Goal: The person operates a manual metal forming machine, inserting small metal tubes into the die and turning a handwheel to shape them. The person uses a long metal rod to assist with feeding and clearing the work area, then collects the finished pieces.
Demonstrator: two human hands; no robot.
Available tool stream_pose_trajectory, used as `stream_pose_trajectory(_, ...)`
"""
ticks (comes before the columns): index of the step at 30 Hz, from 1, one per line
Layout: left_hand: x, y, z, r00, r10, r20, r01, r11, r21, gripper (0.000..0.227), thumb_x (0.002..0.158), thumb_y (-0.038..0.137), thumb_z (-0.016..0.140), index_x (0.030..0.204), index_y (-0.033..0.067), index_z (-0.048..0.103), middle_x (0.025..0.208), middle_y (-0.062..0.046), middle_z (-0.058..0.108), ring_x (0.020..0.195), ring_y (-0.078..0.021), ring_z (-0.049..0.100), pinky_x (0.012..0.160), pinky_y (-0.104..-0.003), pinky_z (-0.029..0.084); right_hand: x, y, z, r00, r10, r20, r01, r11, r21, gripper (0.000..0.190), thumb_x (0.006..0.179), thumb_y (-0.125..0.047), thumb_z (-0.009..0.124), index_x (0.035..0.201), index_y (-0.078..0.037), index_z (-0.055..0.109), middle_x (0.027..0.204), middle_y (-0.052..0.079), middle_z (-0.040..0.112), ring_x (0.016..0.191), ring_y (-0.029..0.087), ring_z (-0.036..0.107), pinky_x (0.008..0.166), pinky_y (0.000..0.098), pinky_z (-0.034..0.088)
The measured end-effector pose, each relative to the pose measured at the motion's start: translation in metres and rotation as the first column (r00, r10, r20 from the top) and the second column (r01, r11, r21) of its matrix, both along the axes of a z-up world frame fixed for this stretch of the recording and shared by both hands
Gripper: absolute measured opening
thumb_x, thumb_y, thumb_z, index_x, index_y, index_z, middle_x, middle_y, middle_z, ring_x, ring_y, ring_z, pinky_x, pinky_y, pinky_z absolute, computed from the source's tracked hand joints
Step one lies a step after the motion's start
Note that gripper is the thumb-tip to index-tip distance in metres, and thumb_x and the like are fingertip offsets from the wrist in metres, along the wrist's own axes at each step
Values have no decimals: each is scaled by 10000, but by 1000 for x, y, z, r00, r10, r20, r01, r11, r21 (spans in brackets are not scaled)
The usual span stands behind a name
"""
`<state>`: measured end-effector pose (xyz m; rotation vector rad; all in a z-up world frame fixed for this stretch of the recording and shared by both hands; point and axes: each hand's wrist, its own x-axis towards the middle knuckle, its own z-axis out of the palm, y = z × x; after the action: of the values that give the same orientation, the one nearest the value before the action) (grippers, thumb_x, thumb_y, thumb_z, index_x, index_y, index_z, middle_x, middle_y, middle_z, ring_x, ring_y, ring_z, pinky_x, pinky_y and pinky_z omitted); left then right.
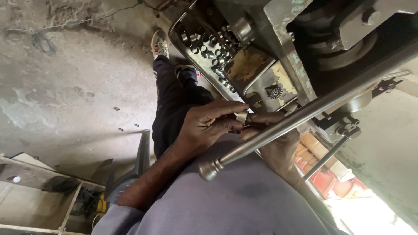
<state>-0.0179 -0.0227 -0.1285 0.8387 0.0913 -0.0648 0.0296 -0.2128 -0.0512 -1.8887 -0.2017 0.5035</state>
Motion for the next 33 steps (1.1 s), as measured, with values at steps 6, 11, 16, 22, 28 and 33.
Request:
stream_pose_trajectory(6, 0, -4, -2, 995, -70, -76, 65, 995, -70, 363, 997, 5, 670, 1357, -21, 632, 1173, -143, 737, 1024, -178, 744, 902, -267, 639, 4, -6, 8, 940, 286, 187, -216, 921, -324, 380, 838, -68, 864, 1131, 19, 639, 996, 166, 754, 823, 187, 768, 645, 278, 598)
stream_pose_trajectory(11, 0, -2, 1, 977, -144, -155, 131, 987, -91, 350, 993, 9, 683, 1337, -45, 646, 1129, -133, 736, 989, -165, 756, 876, -259, 635, 9, -4, 14, 949, 310, 56, -290, 930, -226, 462, 977, -119, 746, 1281, 53, 443, 1080, 162, 717, 898, 165, 755, 688, 242, 607)
stream_pose_trajectory(16, -1, 6, 9, 937, -203, -284, 176, 977, -119, 348, 977, 47, 695, 1307, -52, 645, 1131, -122, 760, 1022, -135, 729, 893, -241, 596, 12, 7, 22, 957, 193, -218, -269, 873, -407, 280, 891, -116, 768, 1139, 10, 745, 832, 102, 793, 699, 156, 778, 599, 263, 598)
stream_pose_trajectory(22, -6, 20, 12, 937, -227, -265, 200, 972, -127, 399, 919, 42, 750, 1290, -58, 642, 1134, -136, 740, 1015, -145, 705, 908, -262, 578, 16, 16, 23, 873, 44, -485, -292, 846, -447, 314, 889, -124, 720, 1183, -17, 741, 792, 79, 798, 663, 143, 769, 566, 256, 627)
stream_pose_trajectory(28, -9, 28, 12, 959, -197, -205, 169, 975, -142, 423, 939, 56, 731, 1344, -16, 633, 1185, -115, 724, 1066, -189, 708, 949, -320, 593, 22, 28, 24, 881, 150, -448, -322, 884, -338, 321, 881, -143, 736, 1174, -11, 740, 867, 70, 817, 684, 139, 796, 590, 264, 600)
stream_pose_trajectory(33, -18, 28, 3, 964, -148, -220, 125, 986, -113, 393, 947, 43, 734, 1330, -4, 660, 1261, -116, 718, 1123, -188, 700, 975, -320, 588, 20, 43, 28, 868, 67, -492, -288, 875, -389, 284, 902, -137, 723, 1152, -9, 762, 854, 95, 804, 737, 140, 764, 638, 269, 622)
